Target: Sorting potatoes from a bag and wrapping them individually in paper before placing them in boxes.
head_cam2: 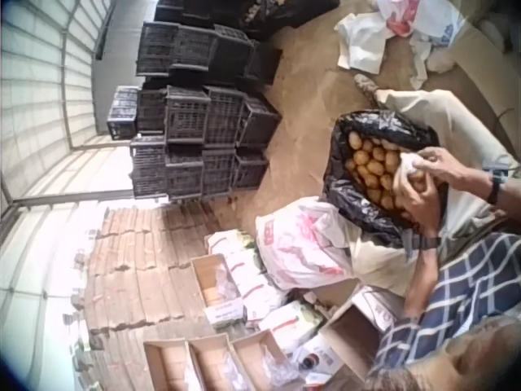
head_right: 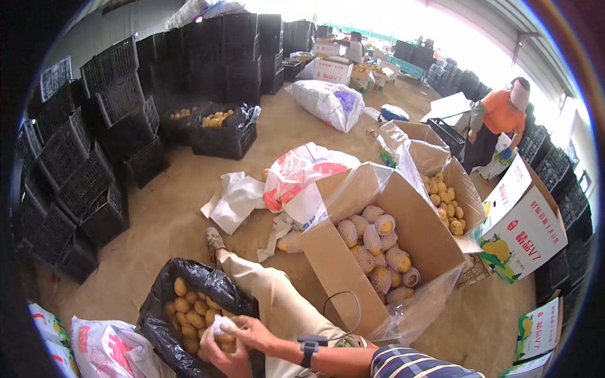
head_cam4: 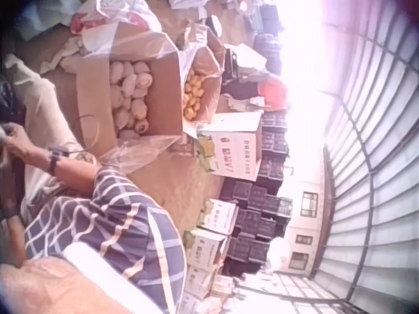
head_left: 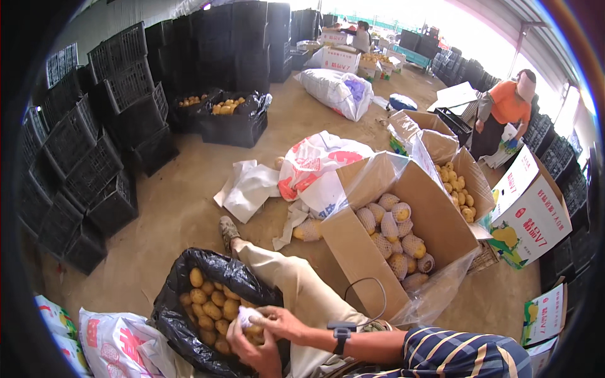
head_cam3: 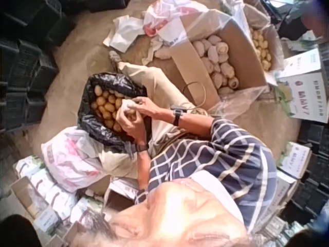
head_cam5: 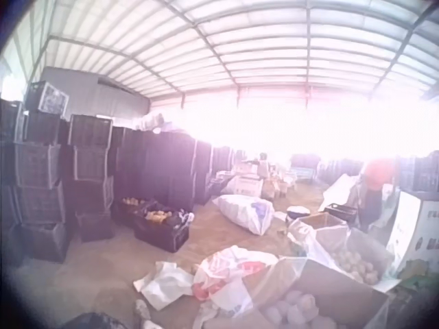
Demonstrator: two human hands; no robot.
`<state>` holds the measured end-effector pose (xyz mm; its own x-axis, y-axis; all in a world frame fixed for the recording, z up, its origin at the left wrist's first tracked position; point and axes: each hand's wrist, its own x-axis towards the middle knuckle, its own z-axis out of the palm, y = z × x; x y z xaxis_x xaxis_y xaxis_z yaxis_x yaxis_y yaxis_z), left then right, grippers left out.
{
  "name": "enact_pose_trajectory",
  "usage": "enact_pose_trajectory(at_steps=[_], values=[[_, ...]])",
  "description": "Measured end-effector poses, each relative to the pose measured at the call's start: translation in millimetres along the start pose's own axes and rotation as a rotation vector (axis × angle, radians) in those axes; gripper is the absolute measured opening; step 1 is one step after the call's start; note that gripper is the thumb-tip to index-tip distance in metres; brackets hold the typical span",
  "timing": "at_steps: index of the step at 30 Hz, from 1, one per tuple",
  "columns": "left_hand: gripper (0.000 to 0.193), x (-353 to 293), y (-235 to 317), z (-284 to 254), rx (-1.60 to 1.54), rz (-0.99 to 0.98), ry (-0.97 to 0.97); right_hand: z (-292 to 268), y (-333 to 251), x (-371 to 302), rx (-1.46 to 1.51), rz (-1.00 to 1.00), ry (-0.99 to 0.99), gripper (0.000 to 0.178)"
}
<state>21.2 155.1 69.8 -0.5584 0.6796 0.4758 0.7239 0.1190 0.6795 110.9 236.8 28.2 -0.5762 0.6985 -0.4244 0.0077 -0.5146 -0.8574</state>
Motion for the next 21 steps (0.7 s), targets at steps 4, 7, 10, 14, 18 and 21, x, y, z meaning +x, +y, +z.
enact_pose_trajectory(at_steps=[4, 7, 10, 14, 18, 21], values=[[0.056, 2, 17, 12, -0.07, 0.193, -0.147, -31, -27, -8, 0.187, 0.017, 0.011, 0.064], [0.057, -3, 31, 16, -0.122, 0.215, -0.171, -73, -62, -34, 0.322, -0.035, -0.04, 0.061], [0.051, -15, 23, 21, -0.417, -0.161, -0.277, -137, -108, -62, 0.064, -0.294, 0.193, 0.065], [0.046, -37, -40, 23, -0.556, -0.593, -0.363, -244, -169, -113, -0.421, -0.693, 0.66, 0.064], [0.04, -75, -109, 6, -0.418, -0.682, -0.301, -339, -153, -159, -0.983, -0.852, 1.29, 0.066], [0.038, -96, -132, -6, -0.412, -0.76, -0.227, -431, -98, -152, -1.377, -0.8, 1.552, 0.063]])
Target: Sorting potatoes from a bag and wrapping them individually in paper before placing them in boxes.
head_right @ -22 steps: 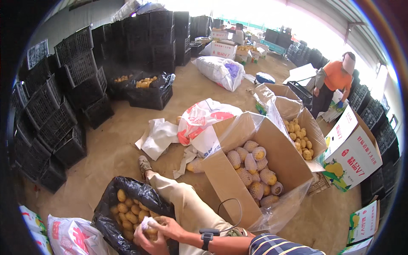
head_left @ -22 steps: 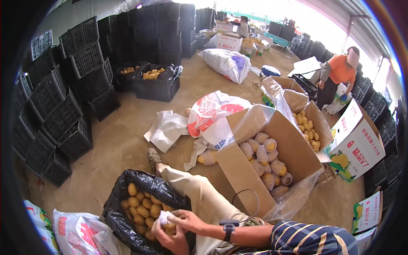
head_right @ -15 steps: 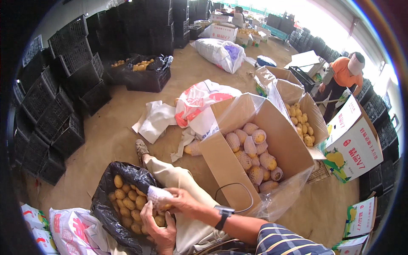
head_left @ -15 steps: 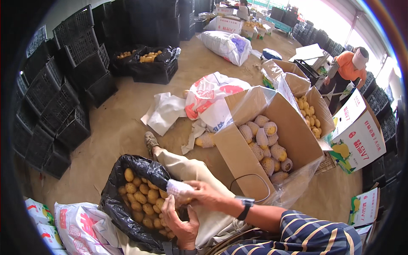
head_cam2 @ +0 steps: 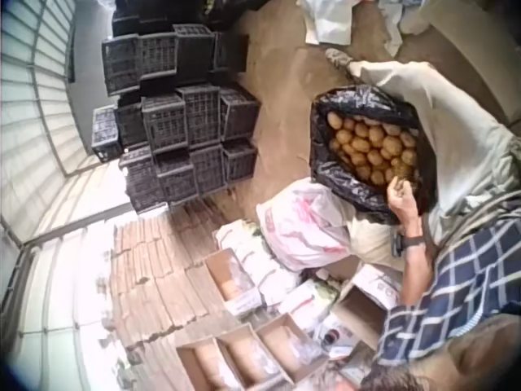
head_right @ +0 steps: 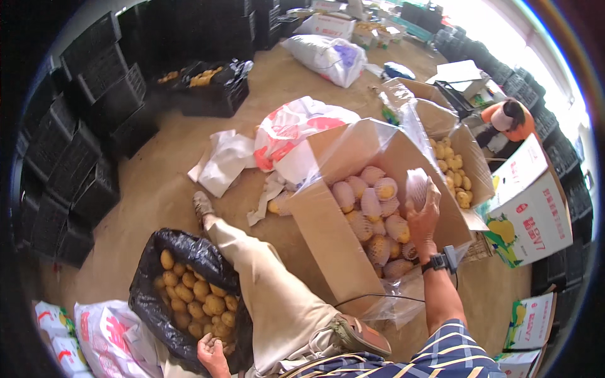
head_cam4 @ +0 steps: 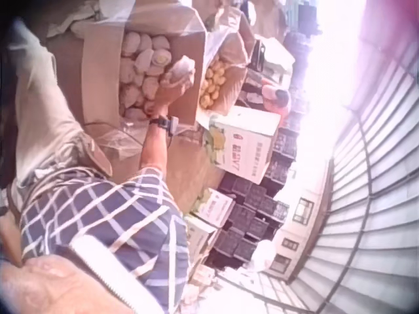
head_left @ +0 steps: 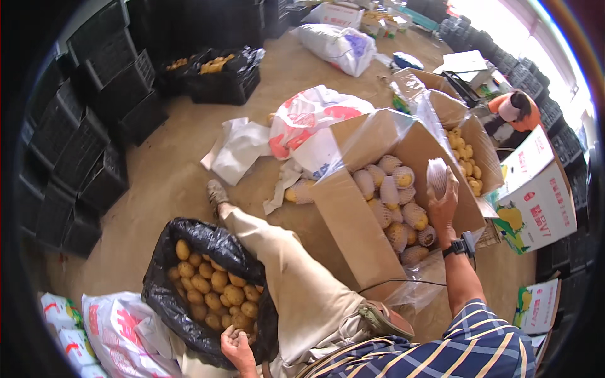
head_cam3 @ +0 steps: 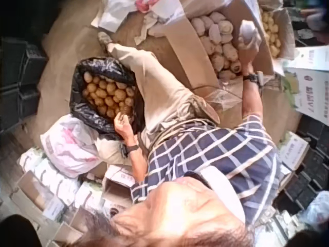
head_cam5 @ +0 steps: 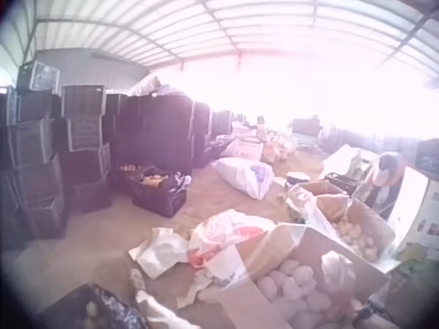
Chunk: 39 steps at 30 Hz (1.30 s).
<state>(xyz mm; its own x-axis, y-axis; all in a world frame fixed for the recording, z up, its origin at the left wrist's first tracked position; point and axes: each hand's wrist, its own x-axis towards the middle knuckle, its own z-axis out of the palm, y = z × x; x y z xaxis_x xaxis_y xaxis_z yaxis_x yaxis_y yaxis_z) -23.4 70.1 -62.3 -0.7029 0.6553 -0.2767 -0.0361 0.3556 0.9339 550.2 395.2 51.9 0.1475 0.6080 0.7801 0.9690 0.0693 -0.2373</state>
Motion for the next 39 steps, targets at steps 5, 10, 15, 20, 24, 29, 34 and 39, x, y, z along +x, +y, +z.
enact_pose_trajectory(at_steps=[5, 10, 15, 20, 24, 29, 34, 39], values=[[0.037, -3, 3, -17, 0.013, -0.028, 0.005, 50, 73, -47, -0.446, 0.09, -1.016, 0.046], [0.035, 19, 13, -18, -0.078, -0.14, 0.04, 33, -89, -6, 0.283, -0.087, -0.615, 0.039], [0.039, 53, 9, -11, 0.154, -0.126, -0.014, 10, -309, -41, 0.828, -0.141, -0.958, 0.03], [0.044, 87, -17, 2, 0.319, 0.051, -0.052, 36, -452, -143, 0.848, -0.968, -1.245, 0.017], [0.054, 127, -53, 28, 0.473, 0.045, -0.101, 82, -504, -220, 0.648, -1.106, -1.223, 0.019], [0.063, 140, -73, 63, 0.354, 0.314, 0.06, 161, -488, -295, 0.471, -1.165, -1.227, 0.019], [0.073, 145, -73, 66, 0.494, -0.144, 0.16, 182, -465, -328, 0.542, -1.105, -0.975, 0.021], [0.07, 159, -91, 50, 0.36, -0.006, 0.021, 152, -472, -299, 0.362, -1.041, -1.191, 0.028]])
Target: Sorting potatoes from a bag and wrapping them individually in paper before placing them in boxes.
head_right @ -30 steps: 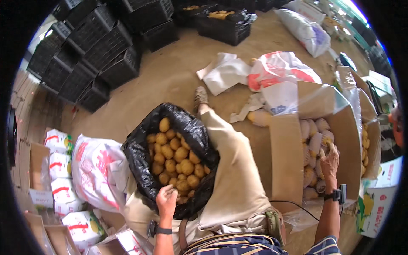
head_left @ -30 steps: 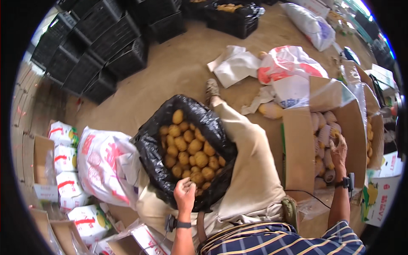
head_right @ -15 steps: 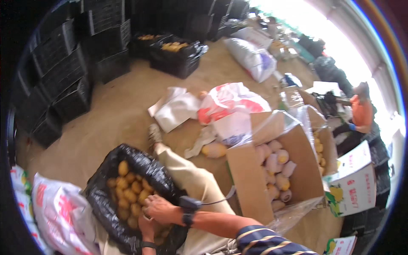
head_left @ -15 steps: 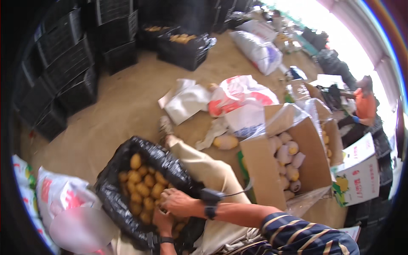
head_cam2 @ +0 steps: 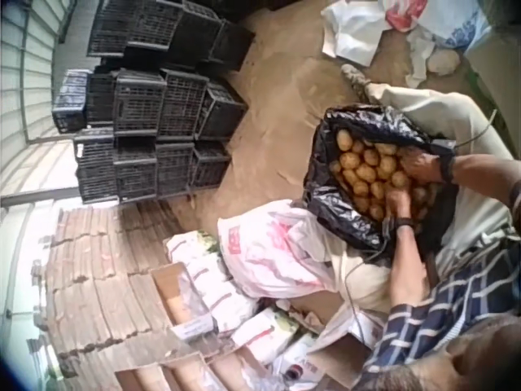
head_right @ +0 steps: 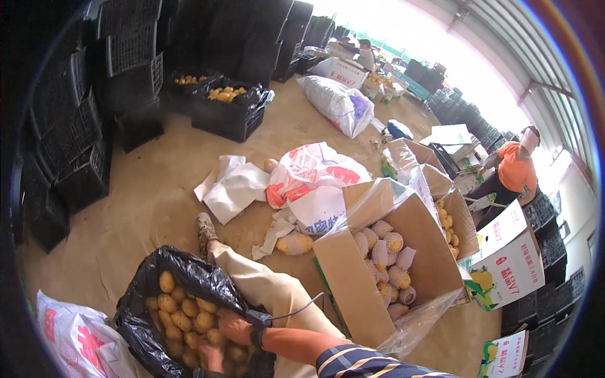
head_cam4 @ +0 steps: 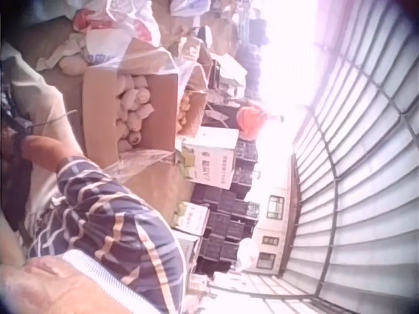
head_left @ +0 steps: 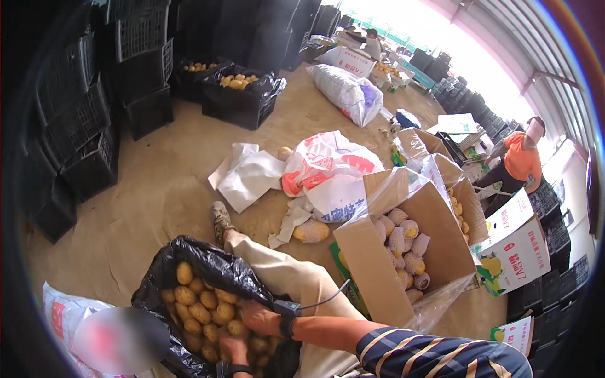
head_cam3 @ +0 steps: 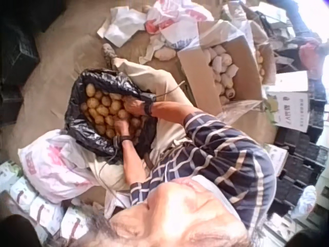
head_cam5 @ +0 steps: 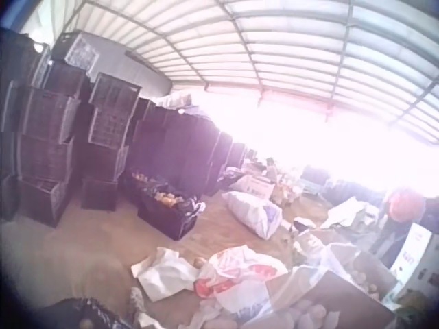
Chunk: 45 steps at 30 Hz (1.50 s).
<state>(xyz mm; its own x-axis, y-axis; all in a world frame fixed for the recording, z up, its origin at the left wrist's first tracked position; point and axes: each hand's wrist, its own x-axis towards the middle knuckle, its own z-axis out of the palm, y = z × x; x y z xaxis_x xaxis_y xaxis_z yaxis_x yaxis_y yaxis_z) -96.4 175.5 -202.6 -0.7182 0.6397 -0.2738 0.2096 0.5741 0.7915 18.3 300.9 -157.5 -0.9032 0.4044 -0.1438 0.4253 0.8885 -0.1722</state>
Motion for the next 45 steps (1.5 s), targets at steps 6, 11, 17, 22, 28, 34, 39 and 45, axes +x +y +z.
enact_pose_trajectory(at_steps=[6, 11, 17, 22, 28, 34, 39, 45], values=[[0.059, -22, 41, -57, 0.052, 0.043, 0.042, -62, -20, -32, 0.552, 0.238, -0.017, 0.04], [0.07, -74, 93, -89, -0.136, 0.101, -0.106, -76, -43, -62, 1.242, 0.419, 0.045, 0.069], [0.05, -115, 114, -87, 0.081, 0.284, -0.173, -101, -44, -109, 1.703, 0.721, -0.137, 0.08], [0.043, -113, 73, -87, -0.304, 0.212, -0.38, -103, -38, -129, 1.782, 0.66, -0.128, 0.08], [0.031, -122, 9, -76, -0.301, -0.073, -0.276, -98, -35, -146, 1.724, 0.763, -0.043, 0.074], [0.032, -155, 3, -81, -0.4, -0.102, -0.285, -119, -45, -158, 1.94, 0.754, -0.098, 0.075], [0.032, -146, 3, -77, -0.332, -0.024, -0.281, -94, -47, -149, 1.898, 0.781, -0.076, 0.075], [0.028, -150, 23, -94, -0.164, 0.095, -0.134, -81, -47, -148, 1.68, 0.824, -0.133, 0.082]])
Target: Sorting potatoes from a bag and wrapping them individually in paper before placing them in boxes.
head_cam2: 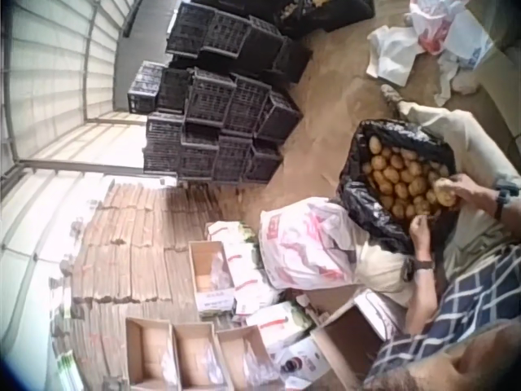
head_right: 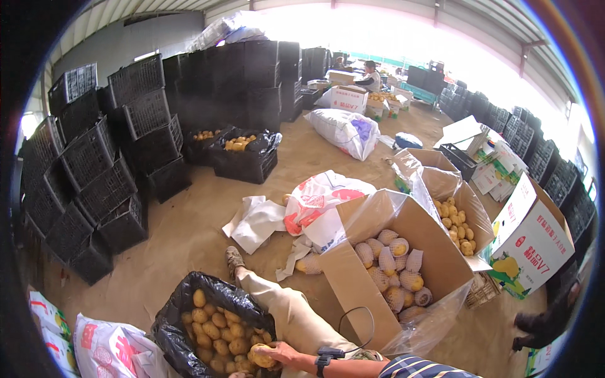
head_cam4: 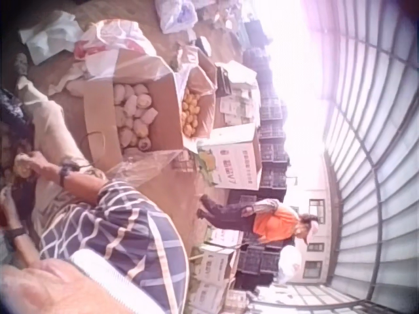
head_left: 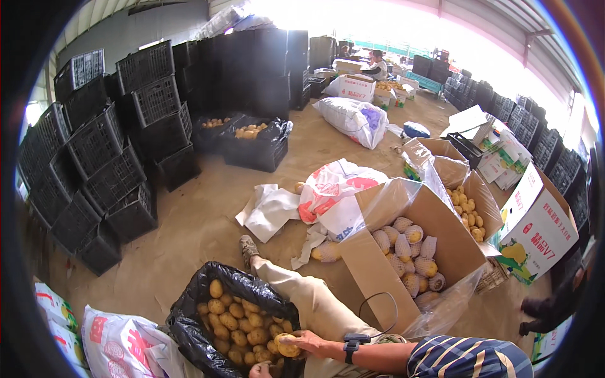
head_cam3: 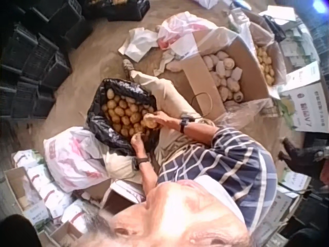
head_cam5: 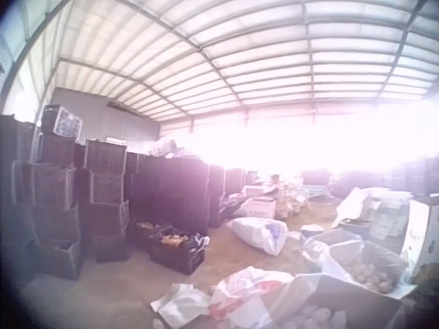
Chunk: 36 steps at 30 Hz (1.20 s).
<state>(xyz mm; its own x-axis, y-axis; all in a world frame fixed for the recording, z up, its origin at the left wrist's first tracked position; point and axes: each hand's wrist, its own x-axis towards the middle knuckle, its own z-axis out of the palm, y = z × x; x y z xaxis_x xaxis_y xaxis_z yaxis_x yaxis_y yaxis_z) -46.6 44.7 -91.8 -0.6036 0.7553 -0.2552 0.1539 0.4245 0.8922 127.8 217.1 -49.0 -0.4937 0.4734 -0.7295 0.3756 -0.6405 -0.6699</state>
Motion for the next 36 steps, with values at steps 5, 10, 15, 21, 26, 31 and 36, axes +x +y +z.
enact_pose_trajectory(at_steps=[5, 10, 15, 21, 26, 31, 36], values=[[0.009, 38, 49, -45, -0.842, -0.148, 0.122, 16, -17, 1, -0.104, -0.091, 0.02, 0.069], [0.016, 91, 50, -106, -1.079, -0.152, 0.422, 43, -19, 26, -0.305, -0.526, 0.124, 0.046], [0.022, 142, 0, -197, -1.155, -0.254, 0.656, 62, -11, 51, -0.775, -0.66, 0.247, 0.063], [0.009, 170, -151, -311, -0.34, -0.466, 1.056, 54, 10, 70, -0.841, -0.476, 0.259, 0.057], [0.016, 178, -243, -316, -0.039, -0.549, 0.875, 60, 13, 74, -0.964, -0.471, 0.316, 0.043], [0.031, 217, -262, -286, 0.318, -0.394, 0.304, 74, -3, 67, -0.91, -0.426, 0.068, 0.05], [0.071, 219, -288, -318, 1.05, -0.166, 0.297, 82, -9, 72, -0.912, -0.39, 0.067, 0.049]])
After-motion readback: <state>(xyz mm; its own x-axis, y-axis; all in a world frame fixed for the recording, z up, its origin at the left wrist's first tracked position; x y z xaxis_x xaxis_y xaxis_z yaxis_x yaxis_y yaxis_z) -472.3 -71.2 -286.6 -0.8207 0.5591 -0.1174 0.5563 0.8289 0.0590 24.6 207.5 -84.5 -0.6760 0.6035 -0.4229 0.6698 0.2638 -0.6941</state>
